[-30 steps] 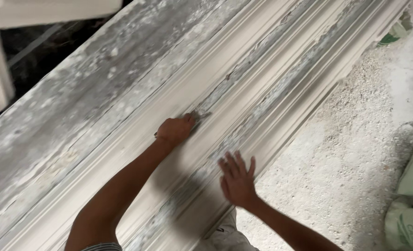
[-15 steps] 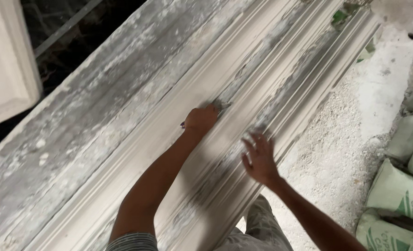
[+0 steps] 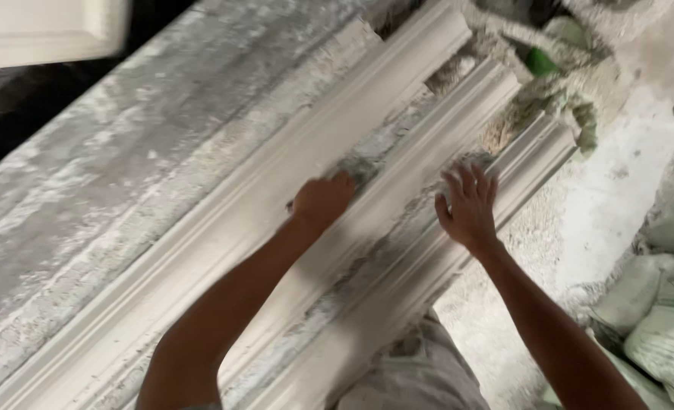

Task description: The person scrapes dried plaster residue from decorative plaster cornice mold halves with a small scraper, working along the fluted surfaces of the mold pieces on a plaster-covered work table. They also dip and squeeze a sponge in a bowl of plaster slurry and wipe the molds.

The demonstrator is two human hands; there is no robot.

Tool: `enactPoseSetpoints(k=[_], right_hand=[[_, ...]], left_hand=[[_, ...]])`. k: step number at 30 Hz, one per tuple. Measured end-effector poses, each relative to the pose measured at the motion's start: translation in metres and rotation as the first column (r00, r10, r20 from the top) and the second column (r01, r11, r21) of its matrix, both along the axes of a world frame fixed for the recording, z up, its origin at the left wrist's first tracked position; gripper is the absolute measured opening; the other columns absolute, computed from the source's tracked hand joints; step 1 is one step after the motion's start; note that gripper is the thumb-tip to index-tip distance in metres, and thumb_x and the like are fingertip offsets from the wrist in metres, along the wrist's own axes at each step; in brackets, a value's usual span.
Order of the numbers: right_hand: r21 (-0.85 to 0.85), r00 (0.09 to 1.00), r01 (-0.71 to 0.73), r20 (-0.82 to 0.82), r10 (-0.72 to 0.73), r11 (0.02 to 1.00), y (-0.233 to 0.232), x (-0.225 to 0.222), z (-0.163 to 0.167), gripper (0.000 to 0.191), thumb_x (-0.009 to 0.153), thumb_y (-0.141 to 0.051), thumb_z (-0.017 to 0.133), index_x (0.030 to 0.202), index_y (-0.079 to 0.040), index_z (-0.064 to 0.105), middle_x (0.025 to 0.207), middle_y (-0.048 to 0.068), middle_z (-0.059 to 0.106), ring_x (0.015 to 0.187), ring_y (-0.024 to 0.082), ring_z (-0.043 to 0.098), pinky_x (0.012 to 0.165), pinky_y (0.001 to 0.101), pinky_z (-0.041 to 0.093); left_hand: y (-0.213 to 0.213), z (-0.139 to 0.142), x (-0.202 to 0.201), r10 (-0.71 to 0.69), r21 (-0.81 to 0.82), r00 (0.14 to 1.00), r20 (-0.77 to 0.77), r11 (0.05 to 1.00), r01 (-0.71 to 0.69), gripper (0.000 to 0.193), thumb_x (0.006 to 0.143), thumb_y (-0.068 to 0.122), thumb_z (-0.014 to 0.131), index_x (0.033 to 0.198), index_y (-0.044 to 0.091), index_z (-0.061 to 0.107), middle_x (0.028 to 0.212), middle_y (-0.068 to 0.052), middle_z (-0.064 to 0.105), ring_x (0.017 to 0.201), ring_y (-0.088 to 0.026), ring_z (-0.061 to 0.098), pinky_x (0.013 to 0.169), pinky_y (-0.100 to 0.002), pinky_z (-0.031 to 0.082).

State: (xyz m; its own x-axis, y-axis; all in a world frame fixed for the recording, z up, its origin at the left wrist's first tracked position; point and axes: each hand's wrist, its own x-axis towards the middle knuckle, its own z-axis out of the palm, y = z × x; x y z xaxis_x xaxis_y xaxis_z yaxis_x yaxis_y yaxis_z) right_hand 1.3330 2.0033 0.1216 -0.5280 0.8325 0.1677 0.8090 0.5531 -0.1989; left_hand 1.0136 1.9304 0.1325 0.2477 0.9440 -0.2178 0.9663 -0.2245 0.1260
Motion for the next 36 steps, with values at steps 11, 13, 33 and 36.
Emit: enactPoseSetpoints(k=[11, 13, 33, 36], right_hand=[[-0.123, 0.995, -0.008, 0.093, 0.020, 0.992, 0.090, 0.028, -0.007, 0.070, 0.096, -0.053, 0.047, 0.150, -0.008, 0.041, 0.162, 0.016, 0.033, 0.153, 0.038, 0.024, 0.124, 0.0621, 0.002], [-0.133, 0.995, -0.009, 0.094, 0.021, 0.991, 0.091, 0.029, -0.006, 0.071, 0.097, -0.053, 0.045, 0.151, -0.008, 0.039, 0.163, 0.018, 0.032, 0.153, 0.038, 0.022, 0.124, 0.0624, 0.001], [-0.061, 0.946, 0.009, -0.323, -0.028, 0.998, 0.079, 0.072, -0.003, 0.036, 0.096, -0.019, 0.059, 0.131, -0.011, 0.060, 0.144, 0.014, 0.056, 0.146, 0.038, 0.042, 0.124, 0.0554, 0.031], [-0.193, 0.828, 0.060, -0.539, -0.157, 0.979, 0.029, 0.100, 0.011, 0.030, 0.099, -0.011, 0.053, 0.127, -0.013, 0.061, 0.139, 0.015, 0.059, 0.139, 0.034, 0.051, 0.117, 0.0449, 0.046]], left_hand=[[0.227, -0.009, 0.108, -0.033, 0.128, 0.996, -0.081, 0.991, 0.043, 0.023, 0.090, 0.012, 0.061, 0.109, 0.001, 0.068, 0.107, -0.017, 0.069, 0.065, -0.030, 0.076, 0.052, -0.042, 0.061], [0.267, -0.016, 0.128, -0.029, 0.171, 0.994, -0.106, 0.984, 0.047, 0.022, 0.089, 0.012, 0.061, 0.107, 0.002, 0.069, 0.108, -0.017, 0.071, 0.067, -0.028, 0.076, 0.053, -0.040, 0.062], [0.187, 0.031, 0.240, -0.123, 0.346, 0.812, 0.570, 0.933, -0.101, 0.030, 0.113, 0.025, 0.036, 0.119, -0.001, 0.050, 0.104, -0.026, 0.064, 0.084, -0.042, 0.066, 0.068, -0.045, 0.053], [0.115, 0.017, 0.263, 0.690, -0.685, -0.048, 0.722, 0.704, -0.187, 0.036, 0.110, 0.035, 0.037, 0.110, 0.003, 0.053, 0.085, -0.012, 0.062, 0.065, -0.025, 0.057, 0.058, -0.040, 0.048]])
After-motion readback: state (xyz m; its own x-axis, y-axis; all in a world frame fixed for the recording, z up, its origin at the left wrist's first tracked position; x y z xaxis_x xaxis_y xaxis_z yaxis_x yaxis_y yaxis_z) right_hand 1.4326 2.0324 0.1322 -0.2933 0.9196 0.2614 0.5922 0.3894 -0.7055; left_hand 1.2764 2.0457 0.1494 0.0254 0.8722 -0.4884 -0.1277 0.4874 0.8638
